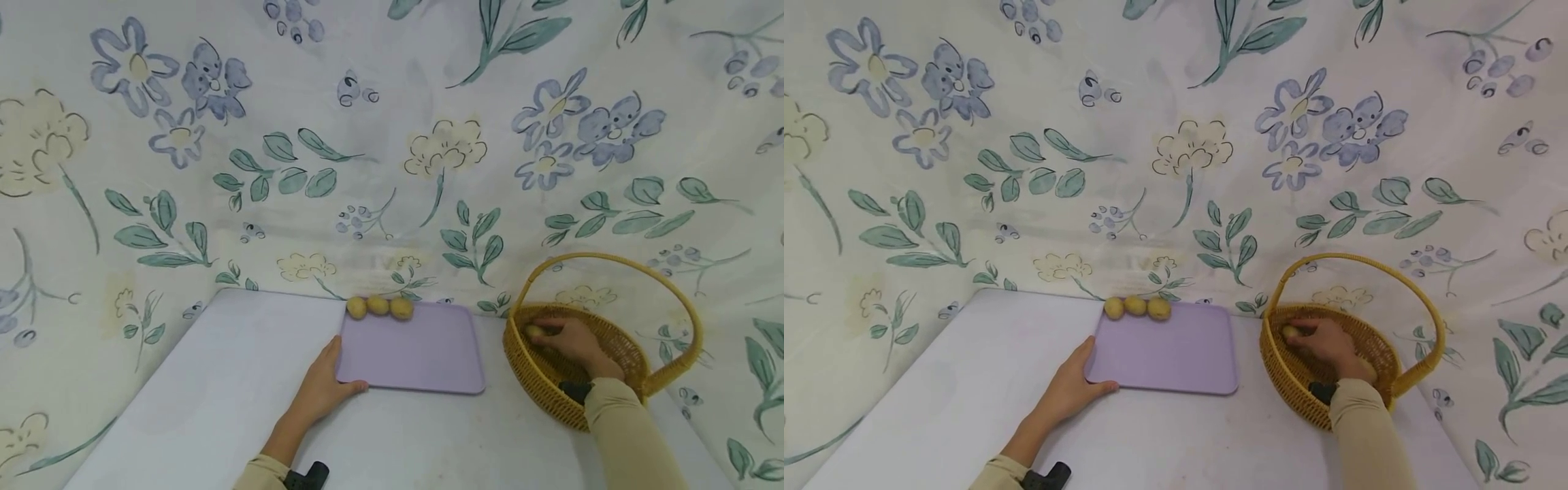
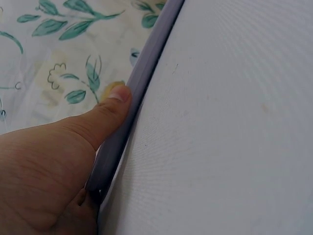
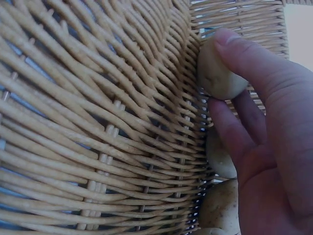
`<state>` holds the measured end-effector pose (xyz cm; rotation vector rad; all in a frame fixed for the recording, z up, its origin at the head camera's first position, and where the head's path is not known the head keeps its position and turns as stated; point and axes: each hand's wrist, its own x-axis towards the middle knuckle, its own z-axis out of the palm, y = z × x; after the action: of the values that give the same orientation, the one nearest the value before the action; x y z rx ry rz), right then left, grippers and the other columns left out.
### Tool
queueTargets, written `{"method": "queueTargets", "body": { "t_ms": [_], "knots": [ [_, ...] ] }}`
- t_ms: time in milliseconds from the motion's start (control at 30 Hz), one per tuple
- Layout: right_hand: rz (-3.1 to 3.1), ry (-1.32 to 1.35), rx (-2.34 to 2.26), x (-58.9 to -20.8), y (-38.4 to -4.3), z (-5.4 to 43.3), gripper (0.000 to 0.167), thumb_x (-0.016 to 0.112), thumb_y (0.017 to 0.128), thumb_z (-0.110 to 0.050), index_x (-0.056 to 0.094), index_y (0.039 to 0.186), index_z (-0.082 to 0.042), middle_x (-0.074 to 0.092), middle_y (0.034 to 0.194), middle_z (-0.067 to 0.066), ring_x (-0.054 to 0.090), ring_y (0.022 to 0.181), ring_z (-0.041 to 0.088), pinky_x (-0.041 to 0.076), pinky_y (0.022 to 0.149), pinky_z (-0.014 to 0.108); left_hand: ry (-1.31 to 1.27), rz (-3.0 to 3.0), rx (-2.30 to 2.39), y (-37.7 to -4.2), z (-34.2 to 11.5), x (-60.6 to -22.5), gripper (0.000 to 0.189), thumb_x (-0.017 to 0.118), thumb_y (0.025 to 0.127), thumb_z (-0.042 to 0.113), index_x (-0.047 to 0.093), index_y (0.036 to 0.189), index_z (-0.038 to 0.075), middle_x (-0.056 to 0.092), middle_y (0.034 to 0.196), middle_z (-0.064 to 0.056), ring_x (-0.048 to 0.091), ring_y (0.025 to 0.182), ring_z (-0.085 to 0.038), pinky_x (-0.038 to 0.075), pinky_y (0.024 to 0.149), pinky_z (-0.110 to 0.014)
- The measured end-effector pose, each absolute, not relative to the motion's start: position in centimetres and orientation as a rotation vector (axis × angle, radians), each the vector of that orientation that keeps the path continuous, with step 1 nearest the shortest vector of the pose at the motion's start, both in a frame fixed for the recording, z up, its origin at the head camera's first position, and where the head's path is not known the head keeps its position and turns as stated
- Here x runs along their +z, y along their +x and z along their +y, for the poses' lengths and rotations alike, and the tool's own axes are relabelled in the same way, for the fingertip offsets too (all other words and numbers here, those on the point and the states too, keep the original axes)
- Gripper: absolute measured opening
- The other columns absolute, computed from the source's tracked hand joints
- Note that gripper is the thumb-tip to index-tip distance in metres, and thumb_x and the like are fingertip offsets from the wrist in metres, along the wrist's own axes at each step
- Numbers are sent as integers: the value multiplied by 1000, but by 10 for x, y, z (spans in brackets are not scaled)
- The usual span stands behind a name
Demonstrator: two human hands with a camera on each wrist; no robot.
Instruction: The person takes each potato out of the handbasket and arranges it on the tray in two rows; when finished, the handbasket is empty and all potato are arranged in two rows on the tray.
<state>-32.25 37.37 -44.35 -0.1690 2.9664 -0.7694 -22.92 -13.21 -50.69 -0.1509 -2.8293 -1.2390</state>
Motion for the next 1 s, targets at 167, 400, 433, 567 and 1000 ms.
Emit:
{"method": "queueTargets", "body": {
  "t_ms": [167,400,433,567,1000],
  "knots": [
    [2960,-165,-748,-443,-325,374,63,72,91,-53,65,138,-11,55,146,28,49,135,52,46,106,66,-142,-2823,-1250,-229,-131,-508,120,88,77,45,17,159,-8,22,167,-27,24,155,-43,25,127,-55],
    [2955,-216,-749,-441,-331,370,64,69,92,-56,64,140,-14,54,148,26,48,137,50,44,107,67,-124,-2833,-1232,-227,-135,-507,121,87,77,46,17,160,-8,21,167,-26,22,155,-43,24,128,-55],
    [2953,-220,-759,-441,-332,369,64,69,92,-56,64,140,-14,55,148,25,47,137,50,44,108,67,-120,-2832,-1226,-227,-136,-507,120,87,77,45,17,159,-8,22,167,-26,23,155,-43,24,127,-56],
    [2916,-189,-879,-439,-333,370,64,70,93,-54,62,142,-13,51,151,25,43,141,50,41,112,66,-131,-2830,-1231,-228,-138,-506,121,87,78,45,16,159,-9,21,167,-27,22,155,-44,24,127,-56],
    [2863,-70,-1168,-420,-311,375,70,74,90,-52,57,146,-12,44,159,19,38,146,44,39,116,58,-133,-2836,-1259,-230,-132,-508,122,87,77,48,17,160,-7,22,167,-26,22,155,-43,24,127,-56]
  ]
}}
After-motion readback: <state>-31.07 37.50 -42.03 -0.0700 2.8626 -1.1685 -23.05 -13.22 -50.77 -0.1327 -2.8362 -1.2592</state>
